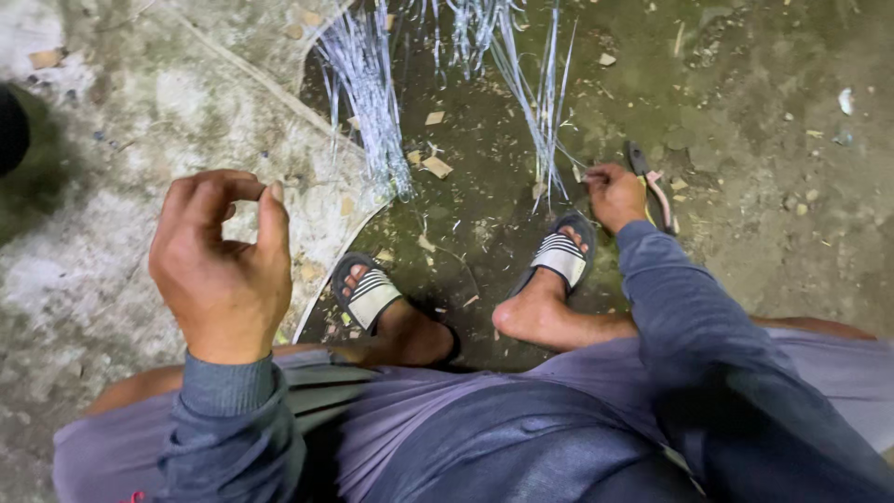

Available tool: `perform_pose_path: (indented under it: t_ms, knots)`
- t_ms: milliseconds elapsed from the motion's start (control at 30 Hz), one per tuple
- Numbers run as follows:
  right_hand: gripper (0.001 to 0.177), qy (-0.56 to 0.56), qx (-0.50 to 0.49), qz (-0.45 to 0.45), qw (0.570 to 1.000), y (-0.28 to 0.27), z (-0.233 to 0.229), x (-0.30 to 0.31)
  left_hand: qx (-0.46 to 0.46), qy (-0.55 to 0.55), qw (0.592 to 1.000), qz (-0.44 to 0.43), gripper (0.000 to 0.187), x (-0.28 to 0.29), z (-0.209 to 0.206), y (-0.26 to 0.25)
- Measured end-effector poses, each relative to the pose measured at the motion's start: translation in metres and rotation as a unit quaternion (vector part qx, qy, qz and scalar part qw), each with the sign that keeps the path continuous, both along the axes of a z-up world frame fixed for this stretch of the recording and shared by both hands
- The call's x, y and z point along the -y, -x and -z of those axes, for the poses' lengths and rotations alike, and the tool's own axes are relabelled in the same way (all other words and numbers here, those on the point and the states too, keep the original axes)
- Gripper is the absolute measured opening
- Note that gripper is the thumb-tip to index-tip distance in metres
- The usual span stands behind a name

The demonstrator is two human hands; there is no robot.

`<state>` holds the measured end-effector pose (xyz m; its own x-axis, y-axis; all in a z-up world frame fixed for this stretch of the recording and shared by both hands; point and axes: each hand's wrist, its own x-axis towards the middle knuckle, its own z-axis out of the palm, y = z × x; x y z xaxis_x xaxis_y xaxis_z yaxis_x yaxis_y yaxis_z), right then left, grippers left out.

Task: The person sits on the floor and repeatedly twists thin metal wires into loops using pliers. They pick up individual wires, bend them into a loop, and use pliers to twist the ends together, then place the finished pieces on the floor.

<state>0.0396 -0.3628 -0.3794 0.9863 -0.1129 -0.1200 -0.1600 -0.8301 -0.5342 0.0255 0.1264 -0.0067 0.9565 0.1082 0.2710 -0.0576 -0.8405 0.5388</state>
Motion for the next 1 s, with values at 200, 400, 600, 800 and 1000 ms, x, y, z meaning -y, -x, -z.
perform_pose_path:
  t_ms: [200,400,600,800,1000]
  knots:
    - [0.015,-0.120,0.002,0.035,0.992,0.011,0.018,0.005,0.044,0.197,0.979,0.021,0.006,-0.001,0.016,-0.004]
    - [0.027,0.034,-0.184,0.105,0.977,0.017,0.000,-0.068,0.162,0.289,0.941,0.063,0.016,-0.013,0.028,-0.018]
    - [0.019,0.002,-0.135,0.052,0.989,0.019,-0.004,-0.090,0.194,0.394,0.896,0.066,0.011,-0.001,0.041,-0.028]
    - [0.018,-0.216,-0.205,-0.076,0.952,0.024,-0.057,-0.099,0.064,0.385,0.919,0.052,0.004,0.027,0.044,-0.018]
    - [0.020,-0.356,-0.167,-0.104,0.914,0.009,-0.159,-0.121,0.015,0.243,0.955,0.172,0.028,0.042,0.042,-0.019]
